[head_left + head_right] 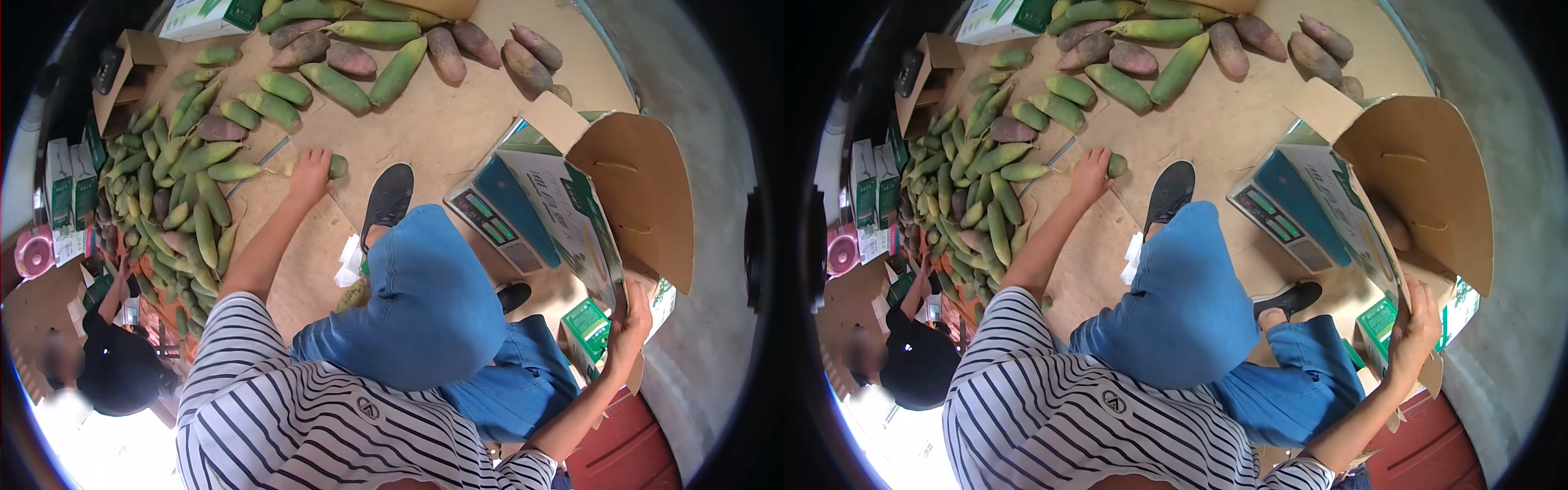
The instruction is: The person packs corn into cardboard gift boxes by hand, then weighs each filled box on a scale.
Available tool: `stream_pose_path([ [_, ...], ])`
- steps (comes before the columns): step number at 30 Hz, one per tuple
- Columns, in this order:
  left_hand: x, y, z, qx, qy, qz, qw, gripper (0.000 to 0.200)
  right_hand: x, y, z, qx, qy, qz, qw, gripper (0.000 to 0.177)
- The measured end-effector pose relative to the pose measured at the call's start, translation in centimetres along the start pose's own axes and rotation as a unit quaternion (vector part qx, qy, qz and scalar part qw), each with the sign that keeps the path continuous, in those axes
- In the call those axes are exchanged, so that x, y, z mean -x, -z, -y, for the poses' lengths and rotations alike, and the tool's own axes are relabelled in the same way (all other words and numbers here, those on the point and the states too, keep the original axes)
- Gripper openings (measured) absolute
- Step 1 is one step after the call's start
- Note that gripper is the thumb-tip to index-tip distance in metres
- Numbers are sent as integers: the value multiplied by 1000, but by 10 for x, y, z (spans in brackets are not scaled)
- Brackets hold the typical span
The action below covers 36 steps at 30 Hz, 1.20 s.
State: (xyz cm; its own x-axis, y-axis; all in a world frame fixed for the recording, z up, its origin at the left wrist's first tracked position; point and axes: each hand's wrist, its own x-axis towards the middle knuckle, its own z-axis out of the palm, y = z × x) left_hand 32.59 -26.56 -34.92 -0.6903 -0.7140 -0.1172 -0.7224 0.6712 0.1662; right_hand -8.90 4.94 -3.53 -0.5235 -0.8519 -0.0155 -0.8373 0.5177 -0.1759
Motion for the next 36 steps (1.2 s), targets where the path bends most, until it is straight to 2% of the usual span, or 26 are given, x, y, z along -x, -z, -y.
stream_pose_path([
  [1, -3, 11, -13, 49, 31, -22, 998, 59, 1, 0, 0, 8, -2, 3, 1000, 41],
  [4, -18, 61, -53, 228, 111, -112, 961, 63, 4, 2, 6, 35, 3, 4, 999, 27],
  [5, -26, 91, -71, 307, 128, -152, 931, 62, 6, -1, 2, 28, 16, -3, 999, 30],
  [6, -35, 122, -90, 386, 142, -187, 892, 61, 4, -1, 4, 36, 41, -22, 998, 45],
  [8, -44, 190, -128, 452, 35, -297, 840, 58, 5, -1, 3, 56, 43, -22, 997, 42],
  [10, -48, 247, -168, 574, -37, -350, 740, 57, 6, 0, 3, 48, 38, -15, 998, 40],
  [12, -54, 286, -206, 695, -131, -333, 623, 55, 7, 1, 0, 41, 43, -18, 998, 38],
  [16, -70, 309, -284, 775, -160, -101, 603, 57, 8, -1, 0, 45, 49, -20, 998, 36],
  [18, -88, 288, -311, 805, -183, 2, 565, 51, 9, 0, 1, 46, 56, -22, 997, 33],
  [21, -98, 256, -293, 688, -169, -104, 699, 40, 6, 1, 6, 16, 50, -24, 998, 21],
  [22, -101, 237, -277, 696, -117, -91, 703, 40, 6, 2, 8, 8, 44, -30, 999, 19],
  [23, -101, 218, -258, 679, -92, -117, 719, 38, 8, 2, 5, -6, 38, -19, 999, 19],
  [25, -92, 170, -208, 643, -19, -100, 759, 35, 10, 2, -6, -31, 25, 4, 999, 17],
  [29, -59, 62, -88, 441, 121, -63, 887, 38, 11, 3, -2, -28, 12, 23, 999, 15],
  [31, -48, 5, -22, 377, 203, -98, 899, 37, 12, 2, -4, -30, 13, 15, 999, 15],
  [33, -44, -7, 25, 321, 288, -133, 892, 41, 11, 2, -5, -28, 20, 14, 999, 15],
  [36, -54, -18, 78, 311, 397, -136, 853, 43, 12, 0, -20, -30, -42, 59, 997, 15],
])
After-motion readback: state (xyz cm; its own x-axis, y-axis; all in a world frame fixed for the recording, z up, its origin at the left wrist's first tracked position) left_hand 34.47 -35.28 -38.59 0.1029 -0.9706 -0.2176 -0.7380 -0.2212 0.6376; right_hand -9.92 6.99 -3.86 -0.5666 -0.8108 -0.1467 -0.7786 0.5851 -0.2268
